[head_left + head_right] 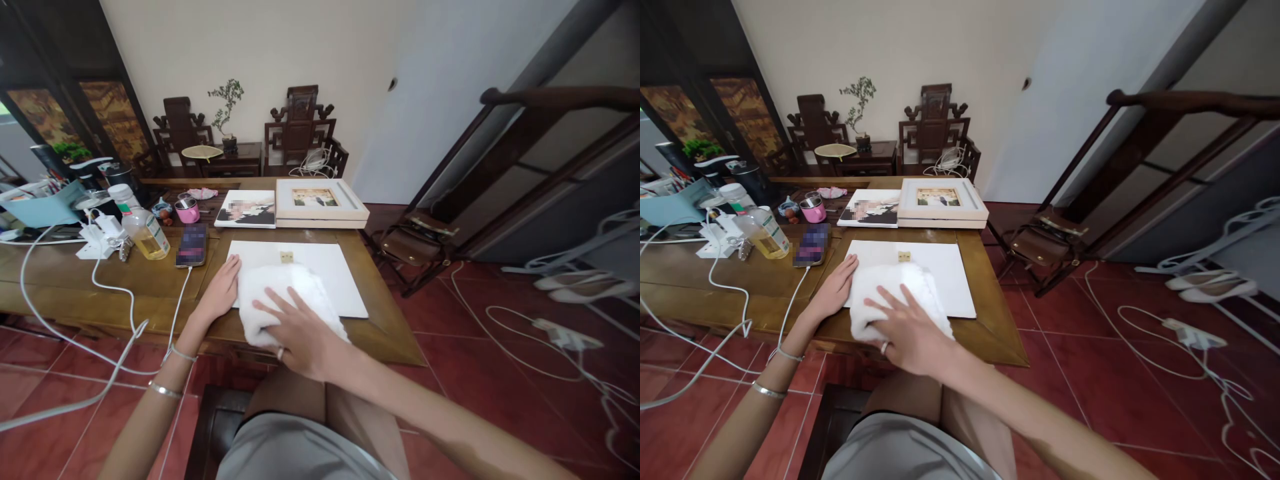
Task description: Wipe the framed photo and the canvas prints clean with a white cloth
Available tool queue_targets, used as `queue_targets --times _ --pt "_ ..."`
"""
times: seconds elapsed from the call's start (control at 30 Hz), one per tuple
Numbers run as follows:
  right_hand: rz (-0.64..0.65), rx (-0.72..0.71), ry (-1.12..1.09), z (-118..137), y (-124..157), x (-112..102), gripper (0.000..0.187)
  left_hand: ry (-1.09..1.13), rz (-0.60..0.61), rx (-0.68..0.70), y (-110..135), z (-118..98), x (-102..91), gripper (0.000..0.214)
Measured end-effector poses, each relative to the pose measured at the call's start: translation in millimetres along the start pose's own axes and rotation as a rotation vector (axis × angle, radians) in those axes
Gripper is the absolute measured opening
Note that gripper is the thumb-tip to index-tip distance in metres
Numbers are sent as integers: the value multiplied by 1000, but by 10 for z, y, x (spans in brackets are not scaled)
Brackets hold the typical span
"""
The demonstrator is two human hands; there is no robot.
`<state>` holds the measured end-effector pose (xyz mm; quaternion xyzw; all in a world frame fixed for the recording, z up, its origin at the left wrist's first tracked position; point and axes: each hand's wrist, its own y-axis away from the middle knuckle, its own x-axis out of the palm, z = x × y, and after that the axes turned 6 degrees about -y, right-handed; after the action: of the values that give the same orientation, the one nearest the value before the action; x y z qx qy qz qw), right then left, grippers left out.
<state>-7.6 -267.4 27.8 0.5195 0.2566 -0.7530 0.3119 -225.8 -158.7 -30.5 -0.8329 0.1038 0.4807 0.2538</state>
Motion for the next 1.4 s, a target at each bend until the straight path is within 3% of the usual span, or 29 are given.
queue_targets --times 0.07,0.17,0.33,0.47,0.57,0.67,0.83,0.93,1.07,1.17,1.27,1.4 --pt "-32 -3 -71 -182 56 -86 32 2 1 -2 1 0 5 49" --pt "-87 102 -95 -558 -23 -197 35 2 9 -8 2 -4 7 49" --pt "-135 323 -10 -989 -514 -247 44 26 -1 -11 1 2 3 49" --pt "-196 399 68 -895 -958 -142 44 78 -31 -47 -10 -16 -15 49" --pt "-188 260 118 -630 -1105 -20 42 141 -143 -134 -24 -43 -45 52" --pt "-131 82 120 -327 -1018 44 39 219 -262 -235 -33 -50 -76 55" --pt "-2 -53 37 19 -500 -120 32 228 -250 -261 -29 -98 -92 59" --pt "88 9 -10 25 -179 -297 29 159 -222 -176 -19 -163 -77 55" --pt "103 195 -40 -285 -17 -400 36 102 -139 -131 -12 -187 -49 54" --pt "9 261 -28 -635 -189 -344 43 81 -89 -123 -14 -157 -30 53" --pt "-85 324 -40 -882 -574 -264 45 56 -63 -98 -16 -122 -18 49" --pt "-128 349 -87 -876 -1184 -211 46 34 -63 -69 -19 -100 -28 46"
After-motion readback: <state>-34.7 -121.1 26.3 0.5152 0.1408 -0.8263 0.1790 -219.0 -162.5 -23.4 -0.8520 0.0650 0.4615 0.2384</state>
